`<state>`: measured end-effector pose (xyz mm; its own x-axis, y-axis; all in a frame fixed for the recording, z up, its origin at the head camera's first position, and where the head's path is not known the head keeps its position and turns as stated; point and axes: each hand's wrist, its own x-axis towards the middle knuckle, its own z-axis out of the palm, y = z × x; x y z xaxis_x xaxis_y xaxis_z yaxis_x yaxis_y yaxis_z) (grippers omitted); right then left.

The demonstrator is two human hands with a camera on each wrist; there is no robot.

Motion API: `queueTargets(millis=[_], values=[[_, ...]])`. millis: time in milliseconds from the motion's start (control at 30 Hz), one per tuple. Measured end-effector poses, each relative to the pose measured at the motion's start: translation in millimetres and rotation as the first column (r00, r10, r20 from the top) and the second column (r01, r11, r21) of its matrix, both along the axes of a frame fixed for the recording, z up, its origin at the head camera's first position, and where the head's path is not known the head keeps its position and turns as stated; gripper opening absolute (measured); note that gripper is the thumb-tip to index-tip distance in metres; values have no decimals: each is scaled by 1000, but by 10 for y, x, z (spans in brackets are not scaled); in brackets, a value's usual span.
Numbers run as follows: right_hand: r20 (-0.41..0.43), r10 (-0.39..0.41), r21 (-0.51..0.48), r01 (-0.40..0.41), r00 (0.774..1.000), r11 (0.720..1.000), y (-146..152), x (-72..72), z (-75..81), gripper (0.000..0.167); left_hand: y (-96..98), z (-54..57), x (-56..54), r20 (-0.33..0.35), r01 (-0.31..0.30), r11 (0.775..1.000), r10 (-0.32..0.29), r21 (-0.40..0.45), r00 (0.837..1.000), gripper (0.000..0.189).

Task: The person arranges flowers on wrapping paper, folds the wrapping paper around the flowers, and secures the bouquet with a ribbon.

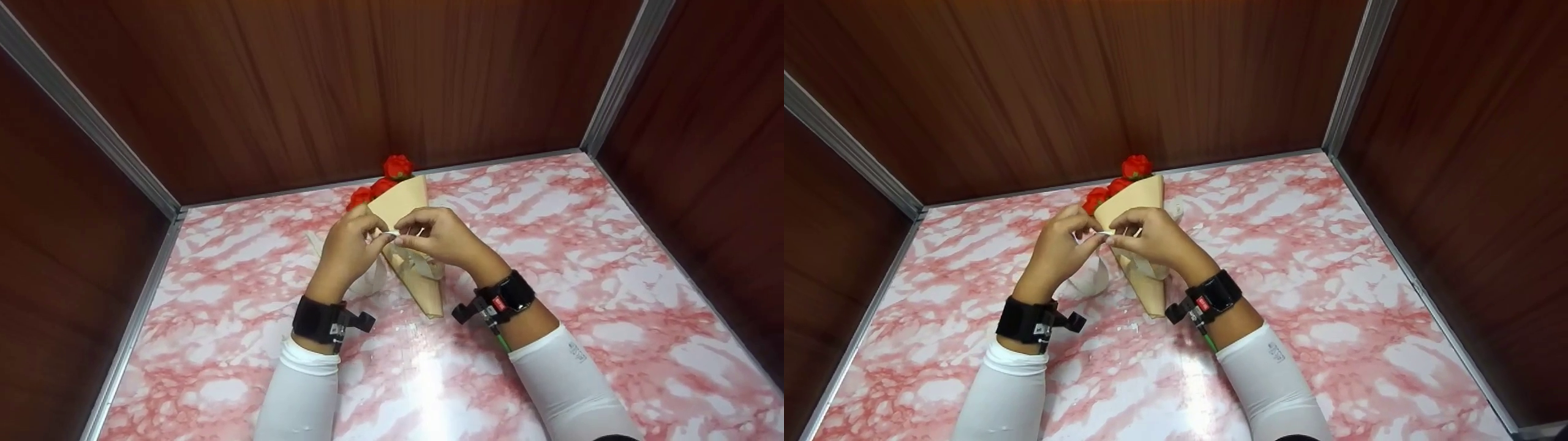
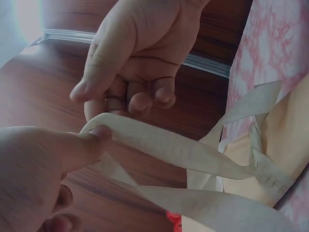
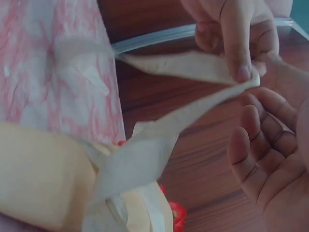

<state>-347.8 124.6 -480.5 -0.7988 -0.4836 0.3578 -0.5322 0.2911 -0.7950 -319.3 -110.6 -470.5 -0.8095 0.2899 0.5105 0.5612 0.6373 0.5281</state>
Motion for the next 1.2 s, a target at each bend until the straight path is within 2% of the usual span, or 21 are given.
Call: queueTargets(millis=[167, 300, 433, 567, 633, 733, 800, 867, 933, 1033, 1133, 1200], values=[[53, 8, -54, -5, 999, 999, -13, 21, 28, 19, 38, -24, -10, 61, 75, 991, -82, 107, 995, 9], [74, 14, -70, -9, 997, 998, 28, 6, 32, 21, 65, -25, -20, 138, 113, 978, -139, 177, 981, 11], [92, -11, -65, 17, 996, 998, 63, -8, 27, 25, 76, -35, -15, 244, 133, 954, -200, 268, 949, 15], [105, -43, -71, 51, 994, 996, 61, -20, 14, 19, 84, -46, -8, 334, 124, 927, -249, 353, 909, 16], [109, -49, -82, 58, 993, 995, 56, -30, 2, 13, 87, -51, -12, 349, 115, 927, -247, 357, 904, 15], [103, -50, -105, 61, 993, 993, 51, -34, -2, 7, 89, -72, -35, 320, 99, 961, -182, 259, 930, 14], [100, -52, -122, 64, 994, 990, 53, -36, 1, 6, 87, -113, -65, 275, 84, 988, -117, 128, 954, 17], [100, -57, -134, 70, 993, 989, 60, -39, 1, 6, 92, -170, -100, 221, 65, 998, -60, -18, 973, 25], [103, -57, -140, 71, 993, 988, 70, -48, -2, 6, 99, -255, -142, 180, 58, 988, -31, -146, 983, 35], [113, -51, -144, 68, 992, 987, 81, -56, -4, 5, 109, -391, -193, 132, 60, 955, -22, -290, 991, 37], [122, -49, -151, 67, 991, 986, 86, -55, 5, 5, 102, -498, -220, 86, 48, 926, -17, -375, 996, 23], [126, -54, -159, 74, 991, 985, 87, -52, 12, 5, 85, -514, -220, 70, 31, 920, -4, -390, 998, 13]])
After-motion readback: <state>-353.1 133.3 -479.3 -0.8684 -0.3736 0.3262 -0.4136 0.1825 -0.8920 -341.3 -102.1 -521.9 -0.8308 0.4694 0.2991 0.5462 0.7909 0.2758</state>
